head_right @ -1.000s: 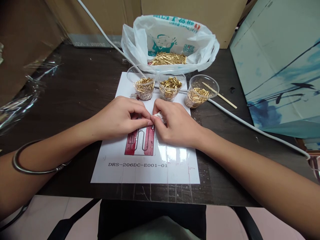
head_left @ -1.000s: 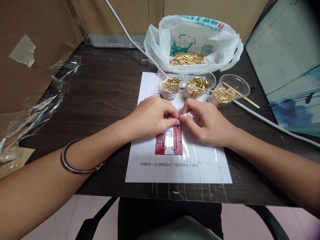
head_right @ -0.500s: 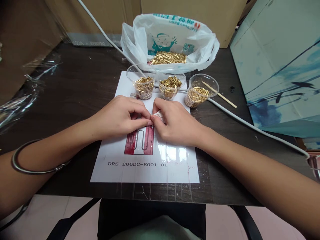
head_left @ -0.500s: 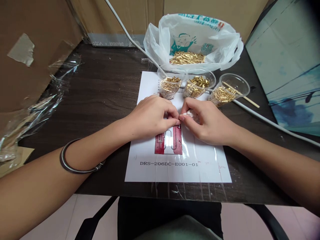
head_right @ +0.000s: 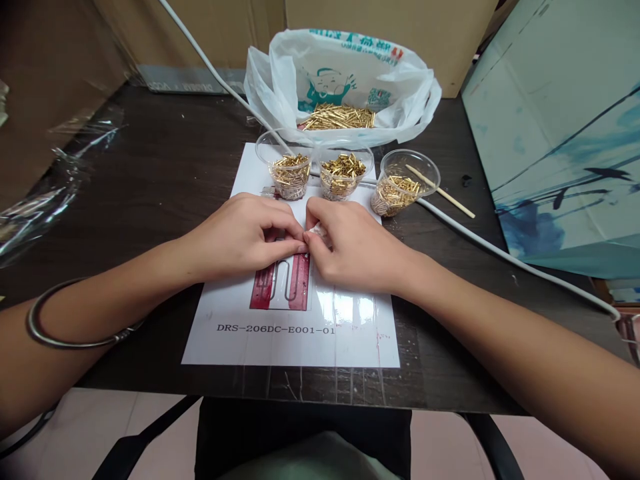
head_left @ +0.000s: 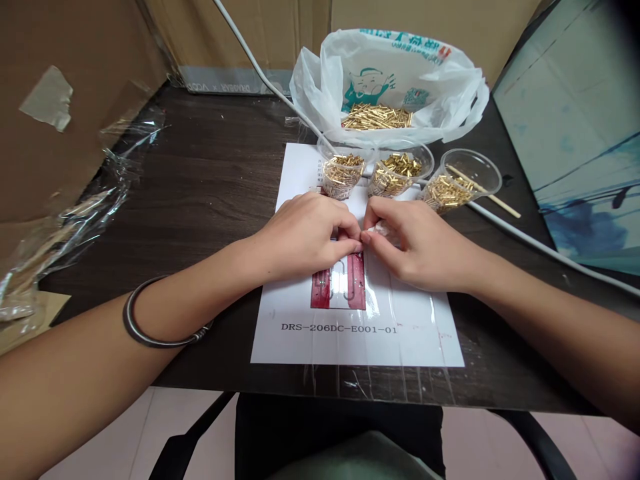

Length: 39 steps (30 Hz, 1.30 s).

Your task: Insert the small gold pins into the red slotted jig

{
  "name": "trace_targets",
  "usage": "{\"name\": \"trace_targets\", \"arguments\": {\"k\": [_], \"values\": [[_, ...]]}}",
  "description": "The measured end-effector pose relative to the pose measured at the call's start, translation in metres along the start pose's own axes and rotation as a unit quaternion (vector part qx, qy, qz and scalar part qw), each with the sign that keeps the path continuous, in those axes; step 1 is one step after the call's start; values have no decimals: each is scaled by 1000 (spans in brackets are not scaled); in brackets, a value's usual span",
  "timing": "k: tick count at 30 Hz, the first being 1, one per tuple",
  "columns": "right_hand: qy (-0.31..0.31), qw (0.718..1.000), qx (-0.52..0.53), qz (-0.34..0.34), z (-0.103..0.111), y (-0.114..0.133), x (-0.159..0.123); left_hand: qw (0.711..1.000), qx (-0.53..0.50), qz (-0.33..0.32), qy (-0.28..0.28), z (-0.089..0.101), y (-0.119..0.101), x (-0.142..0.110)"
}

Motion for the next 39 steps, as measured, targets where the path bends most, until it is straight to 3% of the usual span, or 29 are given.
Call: {"name": "trace_targets", "arguments": {"k": [10, 29, 39], "values": [[10, 999, 44, -25, -2, -7, 2, 1000, -25, 7, -1, 2, 3, 1], [49, 998, 35, -12, -2, -5, 3, 1000, -9, 5, 10, -1, 1, 1], [32, 999, 7, 13, -2, -1, 0, 1000, 2, 4, 7, -1, 1, 0]]}}
Point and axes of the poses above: each hand's wrist, its own x-axis towards the middle knuckle, its own z-axis out of the back of the hand, y = z × x, the point moved 10 cm from there along x, towards the middle knuckle, and after that the axes turned 13 degrees about x, right-handed, at the moved point
